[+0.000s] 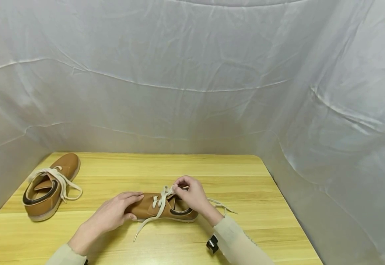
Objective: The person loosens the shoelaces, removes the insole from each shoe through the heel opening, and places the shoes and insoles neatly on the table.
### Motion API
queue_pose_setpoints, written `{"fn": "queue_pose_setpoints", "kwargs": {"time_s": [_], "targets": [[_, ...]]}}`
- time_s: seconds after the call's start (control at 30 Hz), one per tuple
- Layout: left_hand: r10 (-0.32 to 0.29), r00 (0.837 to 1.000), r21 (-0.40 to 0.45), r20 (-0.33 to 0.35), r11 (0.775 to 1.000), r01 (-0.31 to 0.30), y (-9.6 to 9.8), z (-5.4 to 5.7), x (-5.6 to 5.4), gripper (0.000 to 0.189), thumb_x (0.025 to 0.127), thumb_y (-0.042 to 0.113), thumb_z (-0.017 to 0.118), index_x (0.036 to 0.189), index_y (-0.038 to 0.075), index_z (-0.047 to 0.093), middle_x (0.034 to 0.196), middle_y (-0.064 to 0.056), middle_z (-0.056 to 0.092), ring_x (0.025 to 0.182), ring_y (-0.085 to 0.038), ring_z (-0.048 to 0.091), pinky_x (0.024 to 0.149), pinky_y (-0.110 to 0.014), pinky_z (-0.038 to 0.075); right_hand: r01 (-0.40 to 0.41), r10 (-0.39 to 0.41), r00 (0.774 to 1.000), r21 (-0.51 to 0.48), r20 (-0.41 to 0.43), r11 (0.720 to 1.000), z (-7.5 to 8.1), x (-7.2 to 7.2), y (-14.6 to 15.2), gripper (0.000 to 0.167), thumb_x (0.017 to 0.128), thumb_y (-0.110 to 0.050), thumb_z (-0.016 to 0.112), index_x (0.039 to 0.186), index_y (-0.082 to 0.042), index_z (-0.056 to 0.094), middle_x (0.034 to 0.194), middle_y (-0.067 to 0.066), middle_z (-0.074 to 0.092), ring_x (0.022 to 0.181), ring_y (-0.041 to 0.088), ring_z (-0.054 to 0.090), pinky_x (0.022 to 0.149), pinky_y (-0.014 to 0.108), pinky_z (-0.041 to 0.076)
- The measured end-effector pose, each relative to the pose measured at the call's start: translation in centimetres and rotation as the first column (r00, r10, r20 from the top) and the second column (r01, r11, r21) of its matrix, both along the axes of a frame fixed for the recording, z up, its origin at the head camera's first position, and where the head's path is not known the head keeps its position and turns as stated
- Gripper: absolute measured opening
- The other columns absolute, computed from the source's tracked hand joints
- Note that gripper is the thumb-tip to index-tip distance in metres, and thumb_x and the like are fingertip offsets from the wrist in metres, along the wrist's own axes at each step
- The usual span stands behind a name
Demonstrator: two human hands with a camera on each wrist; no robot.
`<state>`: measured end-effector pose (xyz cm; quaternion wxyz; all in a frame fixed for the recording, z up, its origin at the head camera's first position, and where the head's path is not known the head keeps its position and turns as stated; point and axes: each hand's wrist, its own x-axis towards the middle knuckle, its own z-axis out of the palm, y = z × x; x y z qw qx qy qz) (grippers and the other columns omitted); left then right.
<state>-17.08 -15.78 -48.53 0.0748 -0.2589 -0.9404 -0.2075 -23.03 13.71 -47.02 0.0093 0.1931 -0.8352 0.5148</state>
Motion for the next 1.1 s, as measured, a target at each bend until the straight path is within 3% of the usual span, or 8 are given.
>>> {"fn": "queue_pose_setpoints", "kwargs": {"time_s": [0.27, 0.4, 0.53, 0.63, 0.77, 1.1], "targets": [[-0.003, 1.000, -0.003, -0.002, 1.000, 0.003, -0.03, -0.05, -0.03, 0.069, 0.078, 0.021, 0.090, 0.140, 0.005, 0.065, 0.145, -0.014, 0.061, 0.130, -0.036, 0.060, 0.100, -0.057, 0.056, 0.002, -0.002, 1.000, -0.021, -0.005, 1.000, -0.06, -0.07, -0.01, 0.008, 0.096, -0.011, 0.075, 0.103, -0.009, 0.072, 0.099, 0.004, 0.074, 0.094, 0.019, 0.070, 0.089, 0.035, 0.061], [-0.006, 1.000, 0.000, 0.004, 1.000, 0.006, 0.01, 0.02, -0.03, 0.068, 0.079, 0.021, 0.090, 0.139, 0.005, 0.065, 0.145, -0.014, 0.061, 0.130, -0.036, 0.060, 0.101, -0.058, 0.055, -0.074, 0.073, 0.997, -0.038, -0.038, 0.996, 0.05, -0.04, 0.02, 0.018, 0.095, -0.005, 0.074, 0.113, -0.004, 0.071, 0.110, 0.012, 0.073, 0.100, 0.027, 0.071, 0.089, 0.034, 0.062], [0.001, 1.000, 0.008, 0.015, 1.000, -0.001, 0.05, 0.15, 0.07, 0.067, 0.078, 0.020, 0.090, 0.139, 0.005, 0.065, 0.145, -0.014, 0.061, 0.130, -0.037, 0.059, 0.101, -0.058, 0.055, -0.182, 0.182, 0.975, 0.013, -0.126, 0.983, 0.20, 0.06, 0.13, 0.025, 0.095, -0.001, 0.073, 0.119, -0.007, 0.071, 0.121, 0.009, 0.070, 0.106, 0.028, 0.070, 0.089, 0.035, 0.063], [0.006, 1.000, 0.010, 0.019, 1.000, -0.006, 0.07, 0.13, 0.07, 0.068, 0.078, 0.020, 0.090, 0.139, 0.005, 0.065, 0.145, -0.014, 0.061, 0.131, -0.037, 0.059, 0.101, -0.058, 0.055, -0.221, 0.239, 0.944, 0.101, -0.226, 0.970, 0.17, 0.03, 0.18, 0.026, 0.091, -0.001, 0.077, 0.115, -0.009, 0.072, 0.120, 0.003, 0.070, 0.107, 0.024, 0.069, 0.093, 0.039, 0.062], [0.010, 1.000, 0.009, 0.020, 1.000, -0.010, 0.12, 0.11, 0.07, 0.068, 0.078, 0.020, 0.090, 0.139, 0.006, 0.065, 0.145, -0.014, 0.061, 0.130, -0.037, 0.060, 0.101, -0.058, 0.055, -0.217, 0.271, 0.909, 0.195, -0.318, 0.957, 0.11, 0.06, 0.14, 0.021, 0.088, -0.004, 0.082, 0.107, -0.008, 0.074, 0.114, 0.000, 0.073, 0.106, 0.017, 0.068, 0.097, 0.040, 0.059], [0.016, 1.000, 0.006, 0.026, 1.000, -0.016, 0.16, 0.11, 0.07, 0.068, 0.078, 0.021, 0.090, 0.139, 0.006, 0.065, 0.146, -0.013, 0.061, 0.132, -0.036, 0.059, 0.101, -0.059, 0.055, -0.202, 0.254, 0.912, 0.186, -0.322, 0.962, -0.30, 0.00, 0.13, 0.013, 0.090, -0.004, 0.080, 0.098, -0.014, 0.075, 0.104, -0.003, 0.072, 0.098, 0.013, 0.069, 0.091, 0.030, 0.060]]}}
